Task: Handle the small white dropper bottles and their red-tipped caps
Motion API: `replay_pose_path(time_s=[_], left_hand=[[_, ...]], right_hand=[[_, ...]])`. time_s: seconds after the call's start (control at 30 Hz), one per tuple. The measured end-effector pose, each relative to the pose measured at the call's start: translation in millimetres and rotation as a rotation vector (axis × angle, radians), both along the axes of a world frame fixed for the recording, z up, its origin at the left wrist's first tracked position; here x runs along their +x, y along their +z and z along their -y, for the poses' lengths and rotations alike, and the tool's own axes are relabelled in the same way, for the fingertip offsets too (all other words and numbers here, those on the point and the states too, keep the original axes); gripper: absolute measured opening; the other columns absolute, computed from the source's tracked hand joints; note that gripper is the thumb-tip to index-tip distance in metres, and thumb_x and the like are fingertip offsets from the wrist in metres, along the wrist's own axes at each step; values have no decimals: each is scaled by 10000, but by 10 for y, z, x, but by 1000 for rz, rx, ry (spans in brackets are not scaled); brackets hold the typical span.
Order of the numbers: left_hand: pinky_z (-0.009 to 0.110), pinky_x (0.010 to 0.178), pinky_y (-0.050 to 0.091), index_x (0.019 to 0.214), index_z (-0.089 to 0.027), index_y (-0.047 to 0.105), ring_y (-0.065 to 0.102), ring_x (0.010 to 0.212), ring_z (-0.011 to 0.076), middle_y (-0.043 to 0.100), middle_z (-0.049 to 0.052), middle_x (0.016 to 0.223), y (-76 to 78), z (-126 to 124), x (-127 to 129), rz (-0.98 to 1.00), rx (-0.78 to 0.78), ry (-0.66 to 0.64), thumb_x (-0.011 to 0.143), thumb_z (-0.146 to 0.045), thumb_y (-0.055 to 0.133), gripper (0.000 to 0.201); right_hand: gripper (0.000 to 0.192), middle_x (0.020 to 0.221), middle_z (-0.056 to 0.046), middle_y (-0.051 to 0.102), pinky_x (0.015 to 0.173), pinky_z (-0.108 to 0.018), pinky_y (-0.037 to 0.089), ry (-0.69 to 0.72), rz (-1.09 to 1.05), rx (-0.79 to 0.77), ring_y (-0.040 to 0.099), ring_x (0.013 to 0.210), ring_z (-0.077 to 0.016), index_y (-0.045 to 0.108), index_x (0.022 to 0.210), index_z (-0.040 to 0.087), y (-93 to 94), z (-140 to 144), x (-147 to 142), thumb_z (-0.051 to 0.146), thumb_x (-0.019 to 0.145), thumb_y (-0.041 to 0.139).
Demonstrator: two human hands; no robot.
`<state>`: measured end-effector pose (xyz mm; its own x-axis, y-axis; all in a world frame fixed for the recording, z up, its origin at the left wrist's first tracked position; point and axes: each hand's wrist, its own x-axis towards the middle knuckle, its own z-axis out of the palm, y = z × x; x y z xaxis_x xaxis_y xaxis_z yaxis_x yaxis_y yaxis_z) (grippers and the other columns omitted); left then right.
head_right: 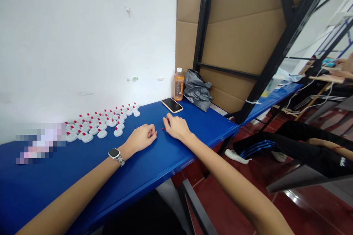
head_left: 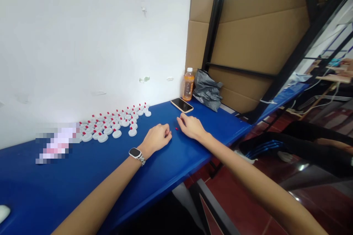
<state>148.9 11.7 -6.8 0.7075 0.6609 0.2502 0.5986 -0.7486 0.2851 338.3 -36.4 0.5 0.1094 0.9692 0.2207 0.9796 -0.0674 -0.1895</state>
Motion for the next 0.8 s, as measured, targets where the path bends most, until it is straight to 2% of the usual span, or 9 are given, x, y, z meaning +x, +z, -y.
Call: replay_pose_path(time_s=[0.07,0.17,0.33,0.47,0.57,0.67,0.8], left_hand=[[289,601,360,755,-226,499,586,718,198,586,20,716,2,-4,22,-8,3,5,865,-270,498,118],[294,592,347,745,-225,501,574,700,198,584,22,719,-6,-16,62,-25,3,16,822,-267,530,92],[300,611,351,741,-223,507,564,711,200,590,27,735,-21,-16,26,-34,-6,42,789,-263,550,76],[301,635,370,759,-220,510,569,755,203,592,25,743,-15,15,-107,-26,-6,32,791,-233,532,41],[302,645,376,735,-216,492,550,736,190,587,13,731,-11,62,-312,-5,14,-19,791,-206,521,64],[298,653,375,715,-211,471,524,710,176,576,5,722,-8,149,-653,12,26,-25,804,-202,510,98],[287,654,368,703,-207,455,502,685,159,556,-2,714,16,305,-1157,24,-4,29,835,-217,495,138]], right_hand=[[488,921,-111,731,684,-286,391,-14,94,-52,693,830,-247,589,1051,186,-13,101,41,526,1015,242],[544,951,-154,732,724,-321,415,44,219,-99,697,866,-283,631,1015,163,-13,128,-7,573,989,273],[464,956,-196,735,769,-348,428,218,333,-143,705,900,-287,701,975,122,59,-69,-175,345,1008,295],[429,944,-187,742,755,-331,435,259,356,-146,711,877,-281,731,890,115,92,-210,-305,310,983,361],[416,945,-175,745,745,-318,433,282,334,-129,709,867,-273,732,899,123,75,-314,-491,324,978,376],[388,941,-155,747,715,-302,414,327,278,-92,702,849,-258,726,906,144,56,-455,-755,340,966,396],[368,818,-80,739,622,-268,343,404,125,-24,666,742,-197,688,763,179,118,-655,-1083,355,943,419]])
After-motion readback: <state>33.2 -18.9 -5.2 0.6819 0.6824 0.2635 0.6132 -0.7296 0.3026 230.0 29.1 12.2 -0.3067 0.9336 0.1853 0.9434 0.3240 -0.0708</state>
